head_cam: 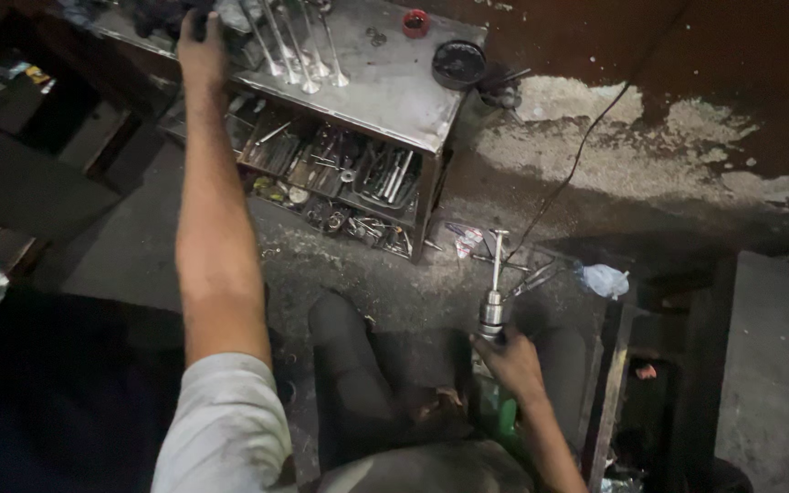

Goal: The person handles a green handheld drill while sitting on the floor, using a cloth to wipe a circular metal attachment and then using a screwdriver to adjust components on the drill head.

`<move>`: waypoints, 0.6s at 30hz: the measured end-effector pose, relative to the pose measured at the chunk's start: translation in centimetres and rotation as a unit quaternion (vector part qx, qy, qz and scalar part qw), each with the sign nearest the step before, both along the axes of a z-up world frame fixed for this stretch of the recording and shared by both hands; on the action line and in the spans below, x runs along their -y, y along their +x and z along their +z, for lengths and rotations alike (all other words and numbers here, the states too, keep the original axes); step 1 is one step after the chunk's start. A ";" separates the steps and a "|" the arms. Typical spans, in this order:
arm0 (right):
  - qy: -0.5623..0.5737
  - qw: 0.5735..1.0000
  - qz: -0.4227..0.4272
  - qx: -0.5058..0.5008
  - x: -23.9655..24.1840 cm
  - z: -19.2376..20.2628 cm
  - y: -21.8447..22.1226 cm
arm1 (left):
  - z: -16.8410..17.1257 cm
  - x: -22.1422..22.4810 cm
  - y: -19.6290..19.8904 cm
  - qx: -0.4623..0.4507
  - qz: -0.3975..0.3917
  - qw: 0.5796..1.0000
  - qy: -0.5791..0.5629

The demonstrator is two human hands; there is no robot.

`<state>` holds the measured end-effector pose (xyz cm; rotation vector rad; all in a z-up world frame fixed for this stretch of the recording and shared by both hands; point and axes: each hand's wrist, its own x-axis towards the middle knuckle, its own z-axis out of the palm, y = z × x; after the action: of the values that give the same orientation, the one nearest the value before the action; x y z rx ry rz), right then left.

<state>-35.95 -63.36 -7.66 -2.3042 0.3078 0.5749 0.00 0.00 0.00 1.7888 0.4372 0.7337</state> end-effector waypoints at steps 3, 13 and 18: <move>-0.013 0.997 0.030 0.063 0.2 -0.2 -0.3 | 1.1 0.2 0.1 0.112 -0.089 0.988 -0.058; -0.010 0.997 0.021 0.077 0.9 -0.3 -0.6 | 11.1 7.9 -13.3 0.420 0.065 0.905 -0.028; 0.022 0.994 0.024 0.106 0.8 -0.1 -1.2 | 13.6 17.7 -19.5 0.344 0.037 0.925 0.156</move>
<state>-37.11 -64.18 -7.77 -2.3098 0.1374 0.3522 -19.50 -17.67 13.59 1.6652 -0.0938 1.4776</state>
